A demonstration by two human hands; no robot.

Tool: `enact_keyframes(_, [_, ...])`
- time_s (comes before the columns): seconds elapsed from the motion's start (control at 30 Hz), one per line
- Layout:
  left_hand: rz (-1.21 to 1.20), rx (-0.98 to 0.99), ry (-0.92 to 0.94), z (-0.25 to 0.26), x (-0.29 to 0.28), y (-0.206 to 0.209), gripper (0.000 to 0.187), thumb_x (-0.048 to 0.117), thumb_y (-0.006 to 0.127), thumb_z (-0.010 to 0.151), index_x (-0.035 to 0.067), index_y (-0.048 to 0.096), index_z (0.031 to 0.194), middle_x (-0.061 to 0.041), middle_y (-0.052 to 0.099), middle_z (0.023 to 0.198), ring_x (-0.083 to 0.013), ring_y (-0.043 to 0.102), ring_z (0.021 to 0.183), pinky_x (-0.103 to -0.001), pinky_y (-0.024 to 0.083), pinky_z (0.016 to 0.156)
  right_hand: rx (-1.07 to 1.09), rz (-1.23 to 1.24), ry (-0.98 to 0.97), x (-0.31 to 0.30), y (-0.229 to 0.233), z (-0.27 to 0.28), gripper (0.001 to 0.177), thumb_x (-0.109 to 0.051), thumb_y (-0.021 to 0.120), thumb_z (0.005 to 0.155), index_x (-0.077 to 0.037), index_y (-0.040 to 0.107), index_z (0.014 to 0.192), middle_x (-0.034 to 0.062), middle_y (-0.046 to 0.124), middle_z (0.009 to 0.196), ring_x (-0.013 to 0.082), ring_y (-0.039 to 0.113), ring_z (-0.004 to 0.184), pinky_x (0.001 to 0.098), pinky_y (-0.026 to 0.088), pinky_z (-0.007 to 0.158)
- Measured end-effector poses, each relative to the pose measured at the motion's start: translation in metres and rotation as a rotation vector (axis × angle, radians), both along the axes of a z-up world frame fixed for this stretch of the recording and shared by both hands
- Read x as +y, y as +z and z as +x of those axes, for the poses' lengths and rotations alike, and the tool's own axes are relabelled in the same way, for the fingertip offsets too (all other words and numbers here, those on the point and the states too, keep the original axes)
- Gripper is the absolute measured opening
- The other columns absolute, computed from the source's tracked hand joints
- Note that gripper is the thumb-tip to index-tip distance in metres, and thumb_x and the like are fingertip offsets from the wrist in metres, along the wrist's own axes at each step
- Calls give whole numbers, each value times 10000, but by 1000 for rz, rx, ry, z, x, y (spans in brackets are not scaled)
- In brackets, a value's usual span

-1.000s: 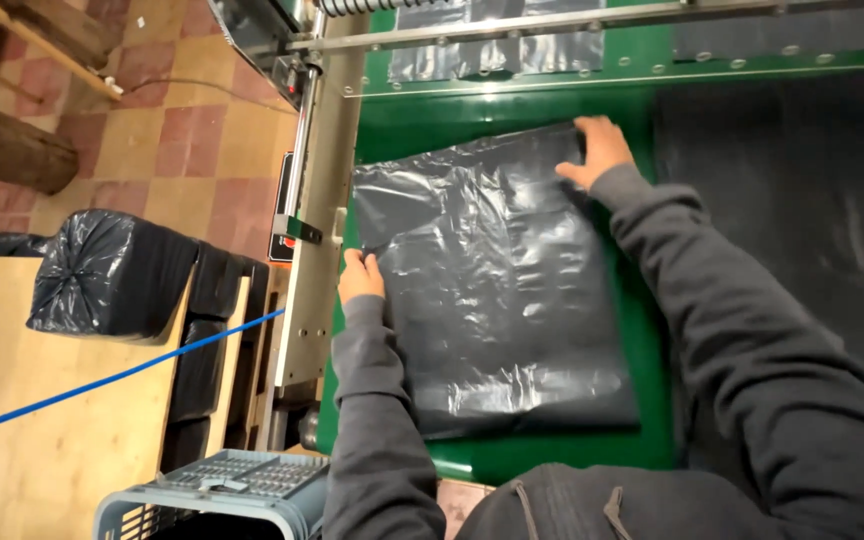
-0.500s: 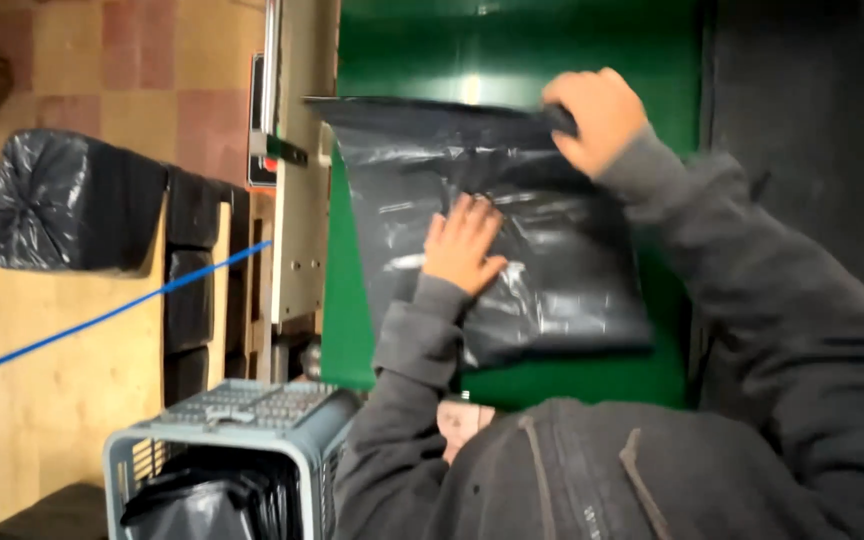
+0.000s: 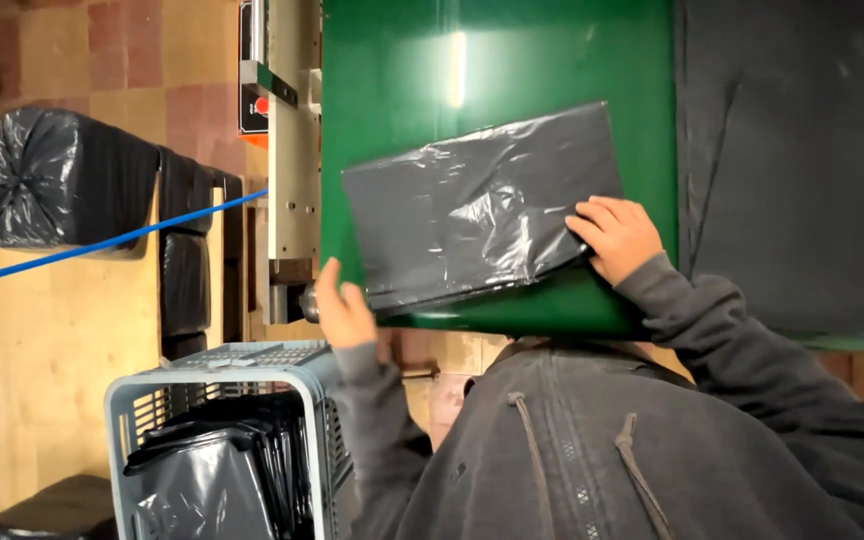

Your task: Folding and stacking plastic bags from a conveyor machine into a collection basket.

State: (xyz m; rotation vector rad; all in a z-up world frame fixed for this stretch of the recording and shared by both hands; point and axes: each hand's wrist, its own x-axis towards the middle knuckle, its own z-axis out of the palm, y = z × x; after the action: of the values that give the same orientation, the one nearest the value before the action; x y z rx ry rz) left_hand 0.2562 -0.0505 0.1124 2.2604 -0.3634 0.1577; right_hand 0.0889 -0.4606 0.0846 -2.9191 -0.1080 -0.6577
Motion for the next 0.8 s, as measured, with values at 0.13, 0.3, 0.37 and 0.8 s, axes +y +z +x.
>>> enact_keyframes(0.13, [427, -445, -328, -40, -7, -19, 469, 385, 694, 898, 154, 672, 1304, -100, 627, 1414, -343, 526, 1388, -547, 384, 1154, -11, -147, -106, 4, -2, 12, 544, -144, 590, 725, -214, 699, 1253, 43, 655, 1281, 276, 582, 1289, 433, 455, 1055])
enact_keyframes(0.3, [683, -758, -374, -33, -19, -34, 228, 448, 641, 950, 295, 702, 1107, 78, 707, 1133, -157, 657, 1154, -375, 485, 979, 110, -243, -37, 69, 60, 31, 424, -117, 595, 652, -99, 644, 1073, 128, 636, 1150, 332, 560, 1199, 429, 438, 949])
enact_keyframes(0.37, [750, -668, -617, -36, -35, -34, 48, 301, 646, 743, 298, 625, 699, 42, 567, 656, -228, 614, 638, -424, 460, 470, 314, 14, 280, 112, 35, 31, 919, -305, 858, 496, 2, 561, 1309, 233, 567, 1374, 414, 476, 1350, 531, 392, 1116])
enact_keyframes(0.8, [-336, 1506, -586, 99, -101, -152, 1067, 963, 199, 878, 122, 570, 1419, -189, 663, 1354, -321, 721, 1139, -465, 621, 854, 605, 1508, -734, 42, -54, -68, 703, -688, 700, 868, -23, 784, 1078, 252, 772, 1037, 403, 707, 1116, 477, 545, 963])
